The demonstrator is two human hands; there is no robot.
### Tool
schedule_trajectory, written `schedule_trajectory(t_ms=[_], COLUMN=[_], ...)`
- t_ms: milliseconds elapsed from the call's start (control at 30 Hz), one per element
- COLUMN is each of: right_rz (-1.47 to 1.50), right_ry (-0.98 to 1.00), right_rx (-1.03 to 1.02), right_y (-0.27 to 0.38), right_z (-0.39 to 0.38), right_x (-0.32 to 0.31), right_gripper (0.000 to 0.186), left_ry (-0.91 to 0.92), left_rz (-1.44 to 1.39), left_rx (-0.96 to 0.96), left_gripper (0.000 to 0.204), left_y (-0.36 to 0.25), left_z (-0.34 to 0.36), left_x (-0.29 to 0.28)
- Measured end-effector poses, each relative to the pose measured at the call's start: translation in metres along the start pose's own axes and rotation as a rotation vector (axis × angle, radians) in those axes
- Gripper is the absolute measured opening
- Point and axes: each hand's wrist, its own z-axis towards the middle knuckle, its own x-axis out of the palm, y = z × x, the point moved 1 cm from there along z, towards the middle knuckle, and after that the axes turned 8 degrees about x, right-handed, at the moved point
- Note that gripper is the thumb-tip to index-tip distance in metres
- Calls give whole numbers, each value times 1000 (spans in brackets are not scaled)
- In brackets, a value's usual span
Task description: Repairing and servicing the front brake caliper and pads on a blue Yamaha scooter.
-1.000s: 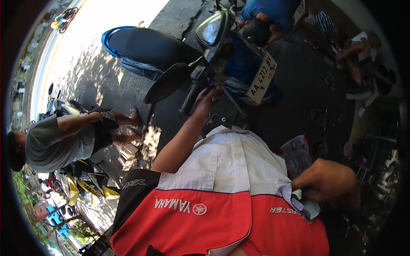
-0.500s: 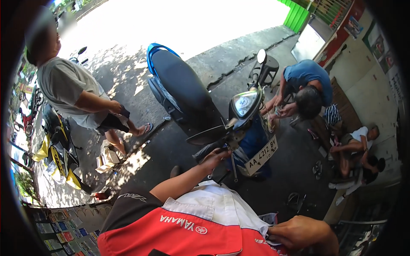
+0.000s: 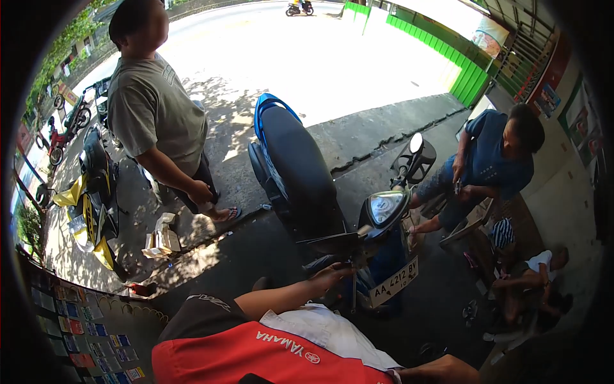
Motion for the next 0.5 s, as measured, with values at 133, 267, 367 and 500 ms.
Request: schedule_trajectory(t_ms=[133, 267, 367, 500], right_rz=[-101, 9, 283, 83], right_ry=[-455, -213, -546, -353], right_rx=[126, -35, 189, 40], right_y=[-17, -23, -49, -99], right_z=[9, 3, 3, 60], right_x=[19, 20, 34, 65], right_gripper=[26, 19, 30, 43], left_ry=[47, -11, -55, 13], left_rz=[56, 14, -14, -73], left_rx=[-28, -32, -31, -51], left_gripper=[56, 42, 44, 51], left_y=[3, -12, -24, -33], left_z=[0, -13, -24, -23], left_x=[-6, 5, 8, 20])
